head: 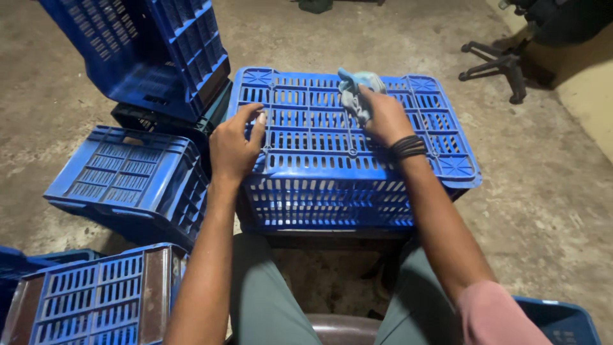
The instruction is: The person wipes the interior and exterior surfaces of a blue plastic crate using a cloth. They rotate the crate to access different sides and continue wiping until the entire crate is cleaned.
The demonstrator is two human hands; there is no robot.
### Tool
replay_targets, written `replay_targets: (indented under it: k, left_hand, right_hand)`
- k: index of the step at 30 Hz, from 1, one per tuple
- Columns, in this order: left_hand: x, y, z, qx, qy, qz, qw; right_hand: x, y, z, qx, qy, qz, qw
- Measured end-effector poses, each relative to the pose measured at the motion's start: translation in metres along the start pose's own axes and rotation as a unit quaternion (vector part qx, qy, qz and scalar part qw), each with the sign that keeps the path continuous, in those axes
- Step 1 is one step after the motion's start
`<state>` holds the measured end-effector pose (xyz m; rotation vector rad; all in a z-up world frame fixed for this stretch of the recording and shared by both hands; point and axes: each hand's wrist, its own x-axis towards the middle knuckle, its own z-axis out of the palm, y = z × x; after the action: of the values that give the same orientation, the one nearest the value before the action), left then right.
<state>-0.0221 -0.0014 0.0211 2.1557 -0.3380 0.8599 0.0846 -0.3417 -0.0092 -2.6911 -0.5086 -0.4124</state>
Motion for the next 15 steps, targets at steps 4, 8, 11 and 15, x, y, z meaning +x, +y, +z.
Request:
replay_targets:
  k: [4, 8, 11, 15]
  left_hand:
    - [-0.002, -0.004, -0.002, 0.012, 0.001, 0.002, 1.000]
    - [-0.002, -0.006, 0.001, -0.005, 0.006, -0.014, 1.000]
    - [0.000, -0.007, 0.002, 0.004, -0.005, -0.047, 0.999]
    - [0.000, -0.008, 0.001, -0.006, 0.008, -0.038, 0.999]
  right_hand:
    - [0.032, 0.000, 0.029, -0.151, 0.090, -0.057, 0.983]
    - [0.068, 0.022, 0.024, -0.029, -0.012, -0.083, 0.996]
    - [0.084, 0.041, 0.015, 0.015, -0.141, 0.047, 0.989]
    - [0.110, 0.035, 0.033, 0.056, -0.079, 0.080, 0.992]
